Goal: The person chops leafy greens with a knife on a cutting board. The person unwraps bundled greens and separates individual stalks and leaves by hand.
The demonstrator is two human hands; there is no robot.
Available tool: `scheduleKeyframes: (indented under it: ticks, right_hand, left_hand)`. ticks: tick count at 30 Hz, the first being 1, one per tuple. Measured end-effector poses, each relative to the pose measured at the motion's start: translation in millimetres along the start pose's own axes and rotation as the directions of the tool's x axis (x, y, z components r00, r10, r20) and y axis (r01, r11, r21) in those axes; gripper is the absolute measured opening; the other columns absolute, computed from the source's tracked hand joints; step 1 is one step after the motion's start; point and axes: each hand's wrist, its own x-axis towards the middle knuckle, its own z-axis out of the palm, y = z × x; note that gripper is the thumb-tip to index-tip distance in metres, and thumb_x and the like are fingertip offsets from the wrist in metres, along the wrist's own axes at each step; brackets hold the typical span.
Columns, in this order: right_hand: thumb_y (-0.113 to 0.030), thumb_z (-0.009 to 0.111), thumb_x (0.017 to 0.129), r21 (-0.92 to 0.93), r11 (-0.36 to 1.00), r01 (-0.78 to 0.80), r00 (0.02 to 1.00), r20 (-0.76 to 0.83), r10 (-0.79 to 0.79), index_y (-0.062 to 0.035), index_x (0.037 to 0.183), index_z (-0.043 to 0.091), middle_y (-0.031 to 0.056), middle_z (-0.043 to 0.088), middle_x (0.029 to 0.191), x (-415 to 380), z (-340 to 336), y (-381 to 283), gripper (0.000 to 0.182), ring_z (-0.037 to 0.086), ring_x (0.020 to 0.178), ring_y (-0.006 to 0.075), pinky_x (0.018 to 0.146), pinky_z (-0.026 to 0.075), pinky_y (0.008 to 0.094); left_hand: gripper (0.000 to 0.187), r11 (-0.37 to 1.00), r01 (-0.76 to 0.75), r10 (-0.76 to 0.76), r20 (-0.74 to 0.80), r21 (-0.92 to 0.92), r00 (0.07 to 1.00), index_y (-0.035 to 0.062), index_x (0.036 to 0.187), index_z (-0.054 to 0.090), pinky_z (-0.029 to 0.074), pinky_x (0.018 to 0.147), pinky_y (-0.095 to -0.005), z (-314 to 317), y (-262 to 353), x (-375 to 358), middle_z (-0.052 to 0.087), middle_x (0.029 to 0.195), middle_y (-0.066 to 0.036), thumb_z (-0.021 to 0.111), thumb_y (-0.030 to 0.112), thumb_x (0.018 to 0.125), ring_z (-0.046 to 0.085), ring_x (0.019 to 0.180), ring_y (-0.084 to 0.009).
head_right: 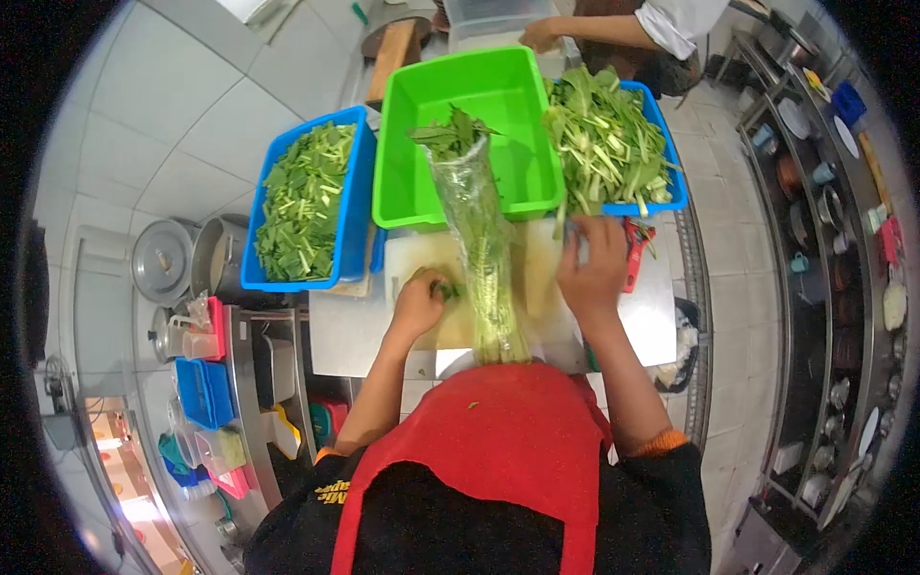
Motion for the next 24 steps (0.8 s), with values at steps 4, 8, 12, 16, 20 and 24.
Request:
scheduleKeyframes:
  ticks: [4, 8, 12, 16, 20, 24]
  right_hand:
    - [-0.001, 0.063, 0.077, -0.256, 0.956, -0.141, 0.905, 0.359, 0.230, -0.0035, 0.108, 0.060, 0.0162, 0.055, 0.100, -82.4, -44.1, 28.7, 0.031, 0.055, 0.094, 0.0368, 0.079, 0.047, 0.0448]
    - [-0.001, 0.063, 0.075, -0.382, 0.902, -0.203, 0.833, 0.418, 0.364, -0.0033, 0.117, 0.055, 0.0193, 0.053, 0.104, -122.8, -38.8, 24.7, 0.042, 0.054, 0.096, 0.0380, 0.082, 0.047, 0.0447]
    - [-0.003, 0.059, 0.077, -0.453, 0.866, -0.210, 0.774, 0.464, 0.430, -0.0012, 0.124, 0.049, 0.0229, 0.054, 0.109, -126.3, -45.2, 17.1, 0.047, 0.055, 0.098, 0.0413, 0.082, 0.049, 0.0453]
    - [-0.005, 0.057, 0.083, -0.457, 0.771, -0.443, 0.653, 0.425, 0.627, -0.0022, 0.118, 0.051, 0.0227, 0.062, 0.098, -159.3, -86.7, -1.5, 0.036, 0.063, 0.093, 0.0433, 0.071, 0.050, 0.0519]
    - [-0.008, 0.059, 0.085, -0.526, 0.699, -0.484, 0.597, 0.385, 0.704, -0.0051, 0.111, 0.056, 0.0178, 0.062, 0.089, -154.1, -101.3, -38.0, 0.026, 0.063, 0.085, 0.0410, 0.069, 0.050, 0.0507]
    - [-0.002, 0.056, 0.083, -0.399, 0.913, -0.079, 0.946, 0.260, 0.196, -0.0109, 0.121, 0.062, 0.0089, 0.056, 0.083, -61.2, -85.1, -107.6, 0.039, 0.059, 0.070, 0.0287, 0.060, 0.050, 0.0401]
  left_hand:
    - [0.022, 1.000, -0.015, 0.014, -0.104, -0.004, 0.994, 0.0002, 0.102, 0.063, 0.047, 0.084, -0.0435, 16.6, -5.3, -21.1, 0.059, 0.104, -0.021, 0.057, -0.001, 0.081, 0.057, 0.098, -0.0395]
    - [0.045, 0.987, 0.004, 0.026, -0.180, 0.160, 0.983, 0.0029, 0.126, 0.053, 0.039, 0.100, -0.0449, 10.3, 24.2, -4.7, 0.051, 0.124, -0.022, 0.060, 0.001, 0.081, 0.045, 0.114, -0.0422]
    - [0.042, 0.989, -0.135, 0.111, -0.306, -0.060, 0.946, 0.0018, 0.131, 0.050, 0.040, 0.100, -0.0410, 4.7, 42.7, 21.5, 0.054, 0.124, -0.020, 0.060, 0.012, 0.091, 0.050, 0.113, -0.0343]
    - [0.038, 0.704, 0.046, -0.113, -0.047, -0.709, 0.993, 0.0045, 0.131, 0.051, 0.043, 0.093, -0.0305, 8.5, 38.4, 40.0, 0.061, 0.120, -0.007, 0.052, 0.029, 0.102, 0.057, 0.104, -0.0183]
    - [0.043, 0.486, 0.307, -0.110, 0.292, -0.818, 0.950, 0.0078, 0.135, 0.050, 0.042, 0.094, -0.0301, 7.6, 35.2, 38.2, 0.059, 0.125, -0.004, 0.046, 0.036, 0.103, 0.055, 0.110, -0.0163]
    - [0.047, 0.245, 0.417, 0.008, 0.432, -0.875, 0.902, 0.0102, 0.141, 0.045, 0.039, 0.098, -0.0333, 22.2, 28.1, 30.4, 0.056, 0.132, -0.004, 0.043, 0.039, 0.104, 0.052, 0.117, -0.0165]
